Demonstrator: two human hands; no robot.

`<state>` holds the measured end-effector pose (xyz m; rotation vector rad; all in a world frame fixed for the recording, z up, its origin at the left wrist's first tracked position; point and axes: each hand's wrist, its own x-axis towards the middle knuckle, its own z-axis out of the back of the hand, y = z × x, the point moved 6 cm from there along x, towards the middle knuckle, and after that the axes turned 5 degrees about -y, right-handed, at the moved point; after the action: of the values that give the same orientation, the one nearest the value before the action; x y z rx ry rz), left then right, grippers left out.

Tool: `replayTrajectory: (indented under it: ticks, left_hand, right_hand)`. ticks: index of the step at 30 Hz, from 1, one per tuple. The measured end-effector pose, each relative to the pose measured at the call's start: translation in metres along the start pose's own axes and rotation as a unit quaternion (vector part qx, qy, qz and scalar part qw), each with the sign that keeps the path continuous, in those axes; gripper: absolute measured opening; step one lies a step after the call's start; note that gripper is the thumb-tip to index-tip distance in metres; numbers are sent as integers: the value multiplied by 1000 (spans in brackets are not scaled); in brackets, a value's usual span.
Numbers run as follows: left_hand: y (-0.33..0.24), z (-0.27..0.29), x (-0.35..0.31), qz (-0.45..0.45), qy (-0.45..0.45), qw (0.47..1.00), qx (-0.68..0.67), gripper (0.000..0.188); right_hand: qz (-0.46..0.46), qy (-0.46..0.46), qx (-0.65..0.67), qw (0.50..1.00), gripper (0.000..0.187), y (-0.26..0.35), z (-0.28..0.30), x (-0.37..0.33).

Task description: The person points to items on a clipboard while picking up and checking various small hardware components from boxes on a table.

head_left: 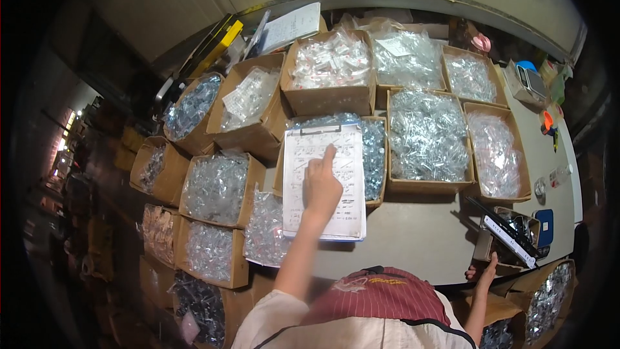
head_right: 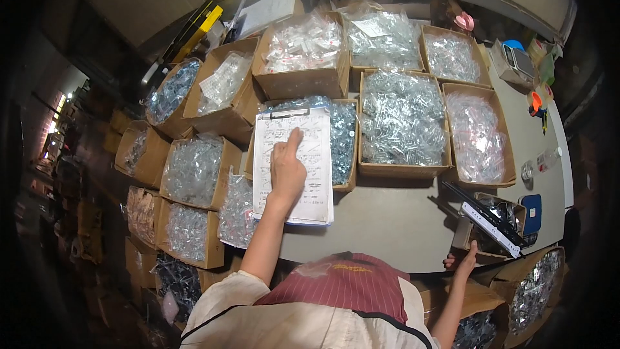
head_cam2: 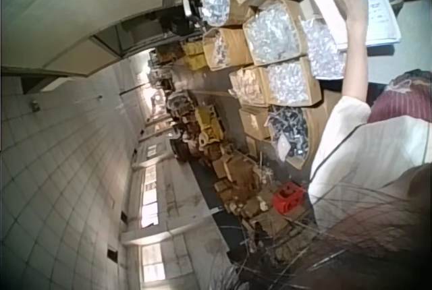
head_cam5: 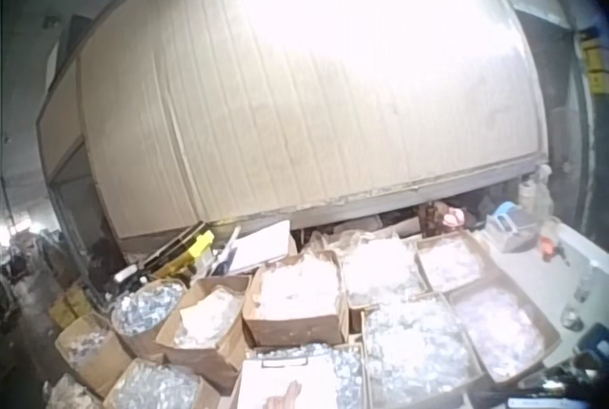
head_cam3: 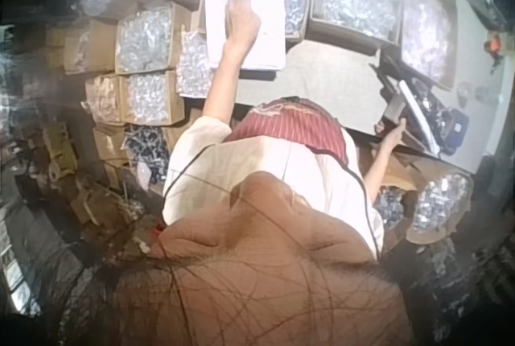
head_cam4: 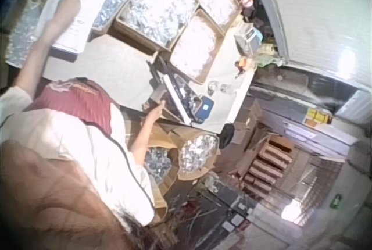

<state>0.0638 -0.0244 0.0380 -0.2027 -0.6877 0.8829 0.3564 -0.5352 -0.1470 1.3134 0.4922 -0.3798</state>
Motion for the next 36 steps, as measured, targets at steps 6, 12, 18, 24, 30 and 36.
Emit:
replayTrajectory:
  ticks: [6,12,18,24,30,36]
  left_hand:
    - [-26,-1,1,5,18,1000,-20,70]
    - [-47,-11,-6,-48,63,995,-53,71]
    - [-52,20,-18,-97,45,990,-92,61]
    - [13,42,-54,27,-42,997,-52,53]
    - [50,60,-60,72,-115,990,-28,59]
    - [52,56,-59,91,-84,992,-27,58]
  right_hand:
    - [-12,-7,-21,1000,77,-3,2,3]
    - [-38,-2,13,999,74,-6,1,3]
    - [-26,9,28,999,71,1,-3,-5]
    - [-40,6,42,998,71,0,-3,-3]
    - [-24,-3,45,999,73,-1,-3,-3]
    - [-10,-11,34,999,74,-1,-2,-3]
